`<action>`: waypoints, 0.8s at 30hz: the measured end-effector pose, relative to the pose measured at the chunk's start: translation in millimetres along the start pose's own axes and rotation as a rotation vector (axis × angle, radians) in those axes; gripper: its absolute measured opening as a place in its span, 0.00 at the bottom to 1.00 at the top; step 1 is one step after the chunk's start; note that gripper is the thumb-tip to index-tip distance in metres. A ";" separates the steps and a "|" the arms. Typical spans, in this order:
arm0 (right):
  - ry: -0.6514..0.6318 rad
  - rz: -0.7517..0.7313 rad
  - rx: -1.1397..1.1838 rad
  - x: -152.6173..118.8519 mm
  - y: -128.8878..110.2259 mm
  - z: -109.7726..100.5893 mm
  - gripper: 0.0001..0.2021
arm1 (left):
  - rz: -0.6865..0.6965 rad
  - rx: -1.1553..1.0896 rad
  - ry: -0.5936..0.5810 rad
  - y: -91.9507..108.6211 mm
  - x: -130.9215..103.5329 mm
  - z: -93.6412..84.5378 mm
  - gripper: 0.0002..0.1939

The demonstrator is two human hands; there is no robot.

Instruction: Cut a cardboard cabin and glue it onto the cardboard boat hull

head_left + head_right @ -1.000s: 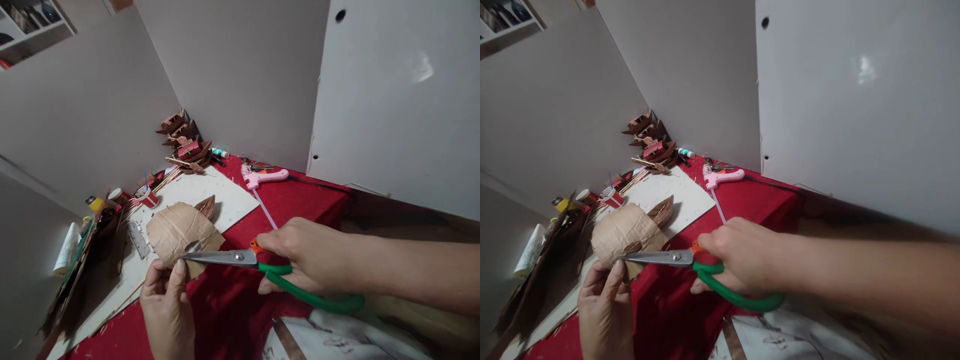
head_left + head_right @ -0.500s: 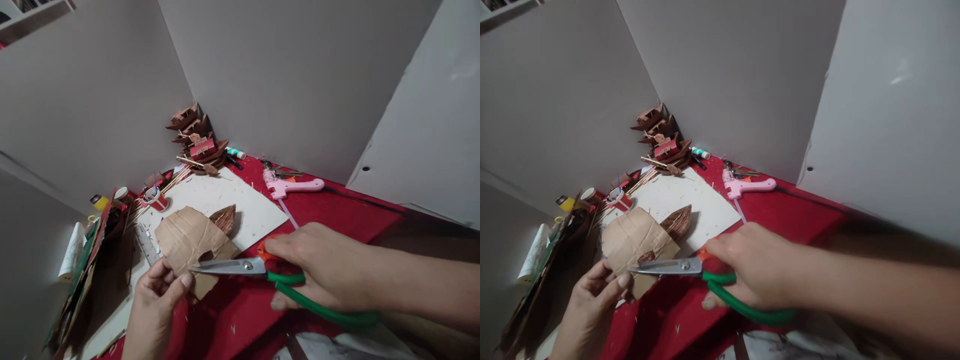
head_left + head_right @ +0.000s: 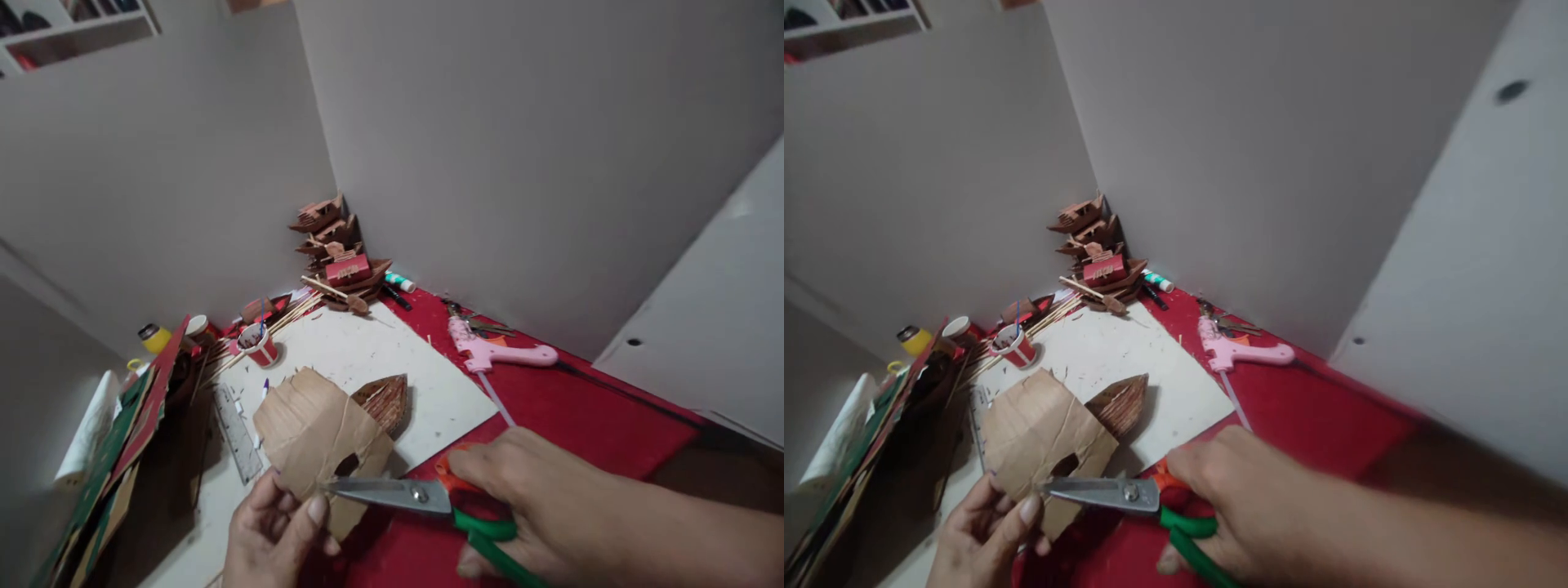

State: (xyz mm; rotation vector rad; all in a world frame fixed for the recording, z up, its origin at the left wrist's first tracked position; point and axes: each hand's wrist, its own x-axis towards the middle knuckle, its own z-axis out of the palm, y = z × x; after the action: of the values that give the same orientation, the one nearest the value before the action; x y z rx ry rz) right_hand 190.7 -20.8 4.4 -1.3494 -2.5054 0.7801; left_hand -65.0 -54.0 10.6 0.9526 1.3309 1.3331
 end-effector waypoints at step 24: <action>-0.054 -0.084 -0.152 9.1 -19.3 -14.5 0.21 | 0.096 -0.114 -0.071 -3.4 -10.2 -18.9 0.17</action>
State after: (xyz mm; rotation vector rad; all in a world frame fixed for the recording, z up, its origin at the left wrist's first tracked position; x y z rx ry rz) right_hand 177.5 -16.8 26.2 -1.2735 -2.6924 0.6283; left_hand -80.9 -68.3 6.7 0.9869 1.1558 1.4193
